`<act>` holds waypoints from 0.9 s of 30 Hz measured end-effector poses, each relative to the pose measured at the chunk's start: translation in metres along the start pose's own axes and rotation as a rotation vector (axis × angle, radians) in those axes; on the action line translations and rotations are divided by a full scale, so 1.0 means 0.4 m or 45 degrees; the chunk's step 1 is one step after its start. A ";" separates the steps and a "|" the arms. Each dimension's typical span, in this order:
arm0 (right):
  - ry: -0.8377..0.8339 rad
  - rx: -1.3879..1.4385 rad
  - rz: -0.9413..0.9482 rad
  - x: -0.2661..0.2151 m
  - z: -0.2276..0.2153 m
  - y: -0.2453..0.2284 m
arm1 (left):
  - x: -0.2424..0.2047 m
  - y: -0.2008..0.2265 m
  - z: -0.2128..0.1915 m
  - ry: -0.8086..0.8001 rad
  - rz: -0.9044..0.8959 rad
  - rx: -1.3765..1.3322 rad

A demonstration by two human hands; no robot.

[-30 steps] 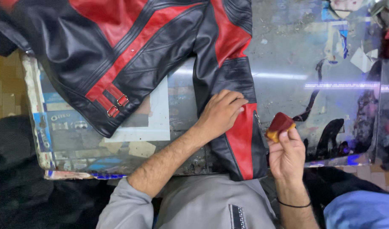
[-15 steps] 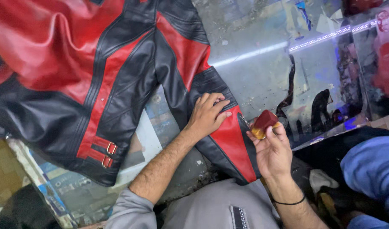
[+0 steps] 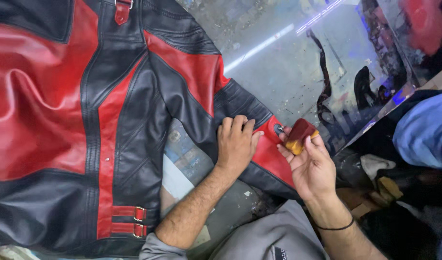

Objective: The person uses a sponge to wipe and clean the surface of a red and black leather jacket laid on a workbench. They repeatedly rub the sponge along the sleeves and body panels, occasionally adjusting the jacket's position.

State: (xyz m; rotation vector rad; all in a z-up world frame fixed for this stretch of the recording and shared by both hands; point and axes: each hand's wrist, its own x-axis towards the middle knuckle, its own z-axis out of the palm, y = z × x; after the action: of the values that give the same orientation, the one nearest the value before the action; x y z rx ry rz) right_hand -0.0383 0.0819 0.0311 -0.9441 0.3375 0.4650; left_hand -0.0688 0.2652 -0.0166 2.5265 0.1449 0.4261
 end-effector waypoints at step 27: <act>0.079 -0.896 -0.391 0.032 -0.050 -0.014 | 0.035 -0.026 -0.021 -0.232 -0.109 -0.533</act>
State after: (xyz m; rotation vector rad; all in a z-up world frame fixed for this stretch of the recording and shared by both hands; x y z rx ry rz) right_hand -0.0262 0.0652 0.0181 -1.6685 0.0708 0.2682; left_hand -0.0586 0.2807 -0.0120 2.1236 0.0834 0.1677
